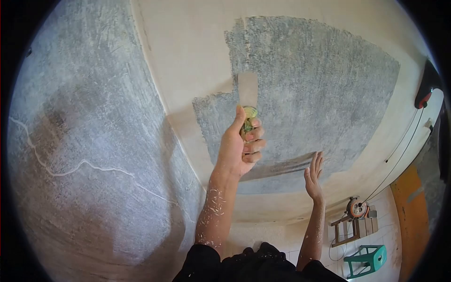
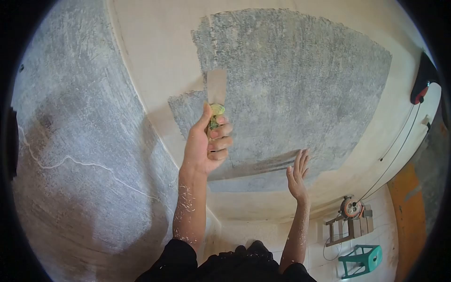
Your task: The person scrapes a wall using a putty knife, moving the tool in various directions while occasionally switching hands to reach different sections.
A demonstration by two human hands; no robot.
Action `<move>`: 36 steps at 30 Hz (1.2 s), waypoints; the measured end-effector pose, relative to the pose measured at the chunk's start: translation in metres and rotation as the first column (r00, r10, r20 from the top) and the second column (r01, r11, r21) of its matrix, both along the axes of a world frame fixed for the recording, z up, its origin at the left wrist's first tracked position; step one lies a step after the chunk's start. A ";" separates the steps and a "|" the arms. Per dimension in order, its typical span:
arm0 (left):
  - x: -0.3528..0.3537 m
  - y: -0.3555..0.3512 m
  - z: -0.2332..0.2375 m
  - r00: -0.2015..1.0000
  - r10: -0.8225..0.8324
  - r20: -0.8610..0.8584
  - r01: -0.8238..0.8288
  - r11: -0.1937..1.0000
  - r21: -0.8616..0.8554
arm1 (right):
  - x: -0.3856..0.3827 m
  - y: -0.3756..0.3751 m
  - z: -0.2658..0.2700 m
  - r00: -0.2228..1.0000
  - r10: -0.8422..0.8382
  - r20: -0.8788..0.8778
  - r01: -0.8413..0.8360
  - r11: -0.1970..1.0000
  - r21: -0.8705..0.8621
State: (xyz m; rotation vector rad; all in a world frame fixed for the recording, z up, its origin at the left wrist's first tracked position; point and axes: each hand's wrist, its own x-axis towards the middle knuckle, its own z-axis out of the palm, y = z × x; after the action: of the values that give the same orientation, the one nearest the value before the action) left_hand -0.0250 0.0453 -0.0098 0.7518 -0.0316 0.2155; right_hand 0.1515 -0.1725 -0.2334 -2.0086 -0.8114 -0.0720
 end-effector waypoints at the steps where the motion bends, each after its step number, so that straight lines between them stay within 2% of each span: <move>1: -0.002 0.001 0.005 1.000 -0.002 0.008 0.002 1.000 -0.004 | 0.000 -0.001 0.000 1.000 0.002 -0.001 -0.002 1.000 -0.002; 5: 0.014 0.012 0.056 0.996 0.008 0.090 -0.013 0.998 0.061 | -0.001 0.000 0.004 1.000 0.009 -0.013 -0.009 1.000 0.012; 6: 0.012 0.009 0.061 0.995 -0.027 0.094 0.027 1.000 -0.003 | 0.000 0.003 0.005 1.000 0.009 -0.010 -0.009 1.000 0.015; 9: 0.010 -0.007 0.021 0.996 0.043 0.076 -0.041 0.999 -0.035 | 0.000 -0.003 0.000 1.000 0.002 -0.011 -0.002 1.000 -0.002; 10: 0.008 -0.005 0.014 0.996 -0.021 0.088 0.025 0.999 -0.041 | 0.002 -0.004 -0.001 1.000 0.001 -0.012 -0.001 1.000 -0.009; 13: 0.013 0.007 0.040 0.998 -0.036 0.052 0.037 0.999 -0.027 | 0.006 0.001 -0.001 1.000 -0.014 -0.001 0.014 1.000 0.004; 14: 0.018 0.009 0.057 0.996 0.000 0.092 -0.001 1.000 0.013 | 0.003 0.002 -0.004 1.000 -0.012 -0.006 0.012 1.000 0.004; 17: 0.016 0.001 0.063 0.989 -0.043 0.142 0.053 0.997 -0.065 | -0.002 0.007 0.000 1.000 -0.019 -0.009 0.019 0.999 0.036; 20: 0.008 -0.002 0.019 0.992 -0.053 0.117 0.064 0.994 -0.091 | -0.002 0.005 0.001 1.000 -0.023 -0.015 0.023 1.000 0.008; 23: 0.007 0.016 0.060 0.975 -0.140 0.173 0.150 0.988 -0.042 | -0.002 0.004 0.002 0.999 -0.025 -0.022 0.025 1.000 -0.010; 24: 0.010 0.016 0.084 0.979 -0.090 0.181 0.088 0.996 0.022 | -0.004 0.005 0.002 0.999 -0.034 -0.019 0.034 0.999 0.007; 27: 0.009 0.011 0.098 0.968 -0.123 0.220 0.120 0.992 0.026 | -0.013 0.012 0.003 0.997 -0.075 0.024 0.074 0.996 0.048; 29: 0.009 0.014 0.060 0.988 0.022 0.153 -0.022 1.000 0.000 | -0.021 0.014 0.003 0.985 -0.131 0.115 0.126 0.991 0.047; 30: 0.009 0.015 0.032 0.987 0.094 0.131 -0.094 0.996 -0.007 | -0.023 0.017 0.002 0.982 -0.125 0.141 0.110 0.988 0.108; 32: 0.003 0.007 -0.042 0.980 0.199 -0.026 -0.200 0.976 -0.083 | -0.035 0.026 -0.009 0.972 -0.121 0.200 0.072 0.968 0.240; 33: -0.002 0.007 -0.079 0.988 0.153 -0.023 -0.154 0.987 -0.052 | -0.046 0.030 -0.011 0.991 -0.036 0.130 0.001 0.966 0.257; 34: -0.004 0.004 -0.111 0.981 0.193 -0.033 -0.193 0.981 0.011 | -0.061 0.034 -0.010 0.997 0.053 0.060 -0.068 0.958 0.278; 36: -0.006 -0.004 -0.158 0.957 0.284 -0.063 -0.271 0.950 0.155 | -0.096 0.050 -0.006 0.970 0.236 0.060 -0.243 0.923 0.298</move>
State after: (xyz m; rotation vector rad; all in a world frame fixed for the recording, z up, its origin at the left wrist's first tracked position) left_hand -0.0315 0.0417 -0.1673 0.9095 0.1422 0.4534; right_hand 0.0551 -0.1223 -0.2394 -1.6110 -0.9923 -0.0744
